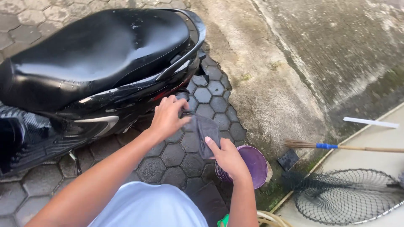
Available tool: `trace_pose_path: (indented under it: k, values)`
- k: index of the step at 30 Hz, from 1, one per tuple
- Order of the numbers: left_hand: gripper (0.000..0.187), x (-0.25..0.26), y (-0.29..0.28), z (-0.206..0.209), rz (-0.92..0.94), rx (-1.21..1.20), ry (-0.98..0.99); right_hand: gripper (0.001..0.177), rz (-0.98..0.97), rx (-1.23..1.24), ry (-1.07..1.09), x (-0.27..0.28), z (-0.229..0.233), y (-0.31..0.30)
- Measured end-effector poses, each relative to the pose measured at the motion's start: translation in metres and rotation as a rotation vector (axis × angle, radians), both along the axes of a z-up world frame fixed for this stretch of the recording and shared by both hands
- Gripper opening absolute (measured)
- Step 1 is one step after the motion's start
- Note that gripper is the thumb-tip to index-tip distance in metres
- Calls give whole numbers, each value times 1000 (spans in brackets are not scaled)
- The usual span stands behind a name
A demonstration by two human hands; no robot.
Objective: Washing a scooter with a hose and wiping the seat with a cloth.
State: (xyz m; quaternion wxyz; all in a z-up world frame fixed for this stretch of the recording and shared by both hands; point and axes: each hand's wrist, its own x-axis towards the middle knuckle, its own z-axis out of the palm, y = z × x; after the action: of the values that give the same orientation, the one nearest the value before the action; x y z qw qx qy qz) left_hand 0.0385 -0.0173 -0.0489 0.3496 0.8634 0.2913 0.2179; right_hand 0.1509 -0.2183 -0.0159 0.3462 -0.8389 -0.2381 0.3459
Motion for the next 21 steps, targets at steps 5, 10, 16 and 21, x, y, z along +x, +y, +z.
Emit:
trace_pose_path:
  k: [5, 10, 16, 21]
  values:
    - [69, 29, -13, -63, -29, -561, 231, 35, -135, 242, 347, 41, -6, -11]
    - [105, 39, -63, -15, -367, -1290, 333, 35, -457, 752, 792, 53, -25, -18]
    - [69, 91, -71, -24, -386, -1931, -542, 36, -302, 773, 1006, 29, -10, -18]
    - [56, 112, -56, -12, -286, -1287, -297, 45, 2, 663, 1098, 61, -6, -13]
